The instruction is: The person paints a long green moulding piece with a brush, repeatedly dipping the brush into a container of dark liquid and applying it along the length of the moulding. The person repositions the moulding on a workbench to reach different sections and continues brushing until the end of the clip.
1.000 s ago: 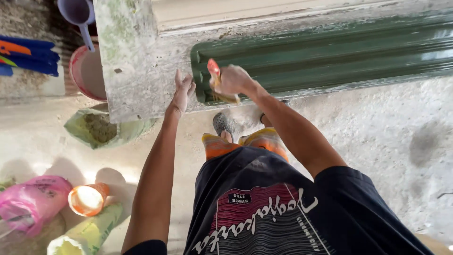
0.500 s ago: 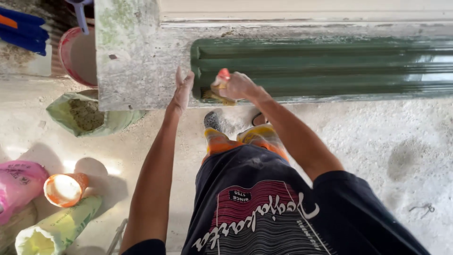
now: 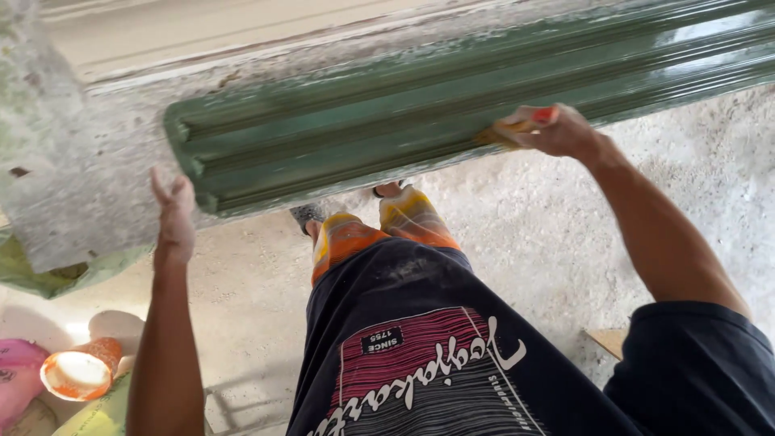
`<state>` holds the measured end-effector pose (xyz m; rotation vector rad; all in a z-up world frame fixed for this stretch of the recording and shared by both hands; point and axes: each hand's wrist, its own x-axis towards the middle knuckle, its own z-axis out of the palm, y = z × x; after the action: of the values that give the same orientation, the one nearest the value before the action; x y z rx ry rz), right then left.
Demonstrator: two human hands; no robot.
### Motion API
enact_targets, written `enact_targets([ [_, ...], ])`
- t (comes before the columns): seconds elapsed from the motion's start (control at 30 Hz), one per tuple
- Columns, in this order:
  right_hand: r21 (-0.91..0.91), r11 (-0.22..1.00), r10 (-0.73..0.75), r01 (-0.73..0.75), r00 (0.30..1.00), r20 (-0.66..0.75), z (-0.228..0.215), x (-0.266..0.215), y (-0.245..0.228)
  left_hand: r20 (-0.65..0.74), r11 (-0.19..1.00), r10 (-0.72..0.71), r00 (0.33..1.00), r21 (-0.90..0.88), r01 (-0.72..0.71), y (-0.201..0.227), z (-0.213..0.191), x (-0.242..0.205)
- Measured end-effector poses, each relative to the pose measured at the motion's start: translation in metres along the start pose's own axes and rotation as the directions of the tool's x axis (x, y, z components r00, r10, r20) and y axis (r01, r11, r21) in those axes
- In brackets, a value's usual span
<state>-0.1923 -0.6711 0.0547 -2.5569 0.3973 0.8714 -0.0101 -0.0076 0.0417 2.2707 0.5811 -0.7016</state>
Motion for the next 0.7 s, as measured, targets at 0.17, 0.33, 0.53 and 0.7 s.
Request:
enact_targets([
  [0.17,-0.046,0.991,0.129,-0.126,0.989,0.072,-0.057,-0.027,0.11,0.147,0.919,0.236,0.96,-0.354,-0.172,0.012,-0.006,-0.028],
  [0.33,-0.099,0.885,0.451,-0.454,0.891,-0.051,-0.081,-0.037,0.224,0.133,0.872,0.314,0.94,-0.432,-0.23,-0.008,0.0,-0.007],
  [0.53,0.826,0.481,0.846,0.293,0.094,-0.526,0.006,-0.034,0.31,0.153,0.896,0.221,0.963,-0.422,-0.138,-0.007,-0.005,-0.002],
  [0.7,0.436,-0.194,0.558,0.879,0.464,-0.687,0.157,0.068,0.171,0.15,0.796,0.333,0.931,-0.575,-0.192,-0.042,-0.006,0.037],
])
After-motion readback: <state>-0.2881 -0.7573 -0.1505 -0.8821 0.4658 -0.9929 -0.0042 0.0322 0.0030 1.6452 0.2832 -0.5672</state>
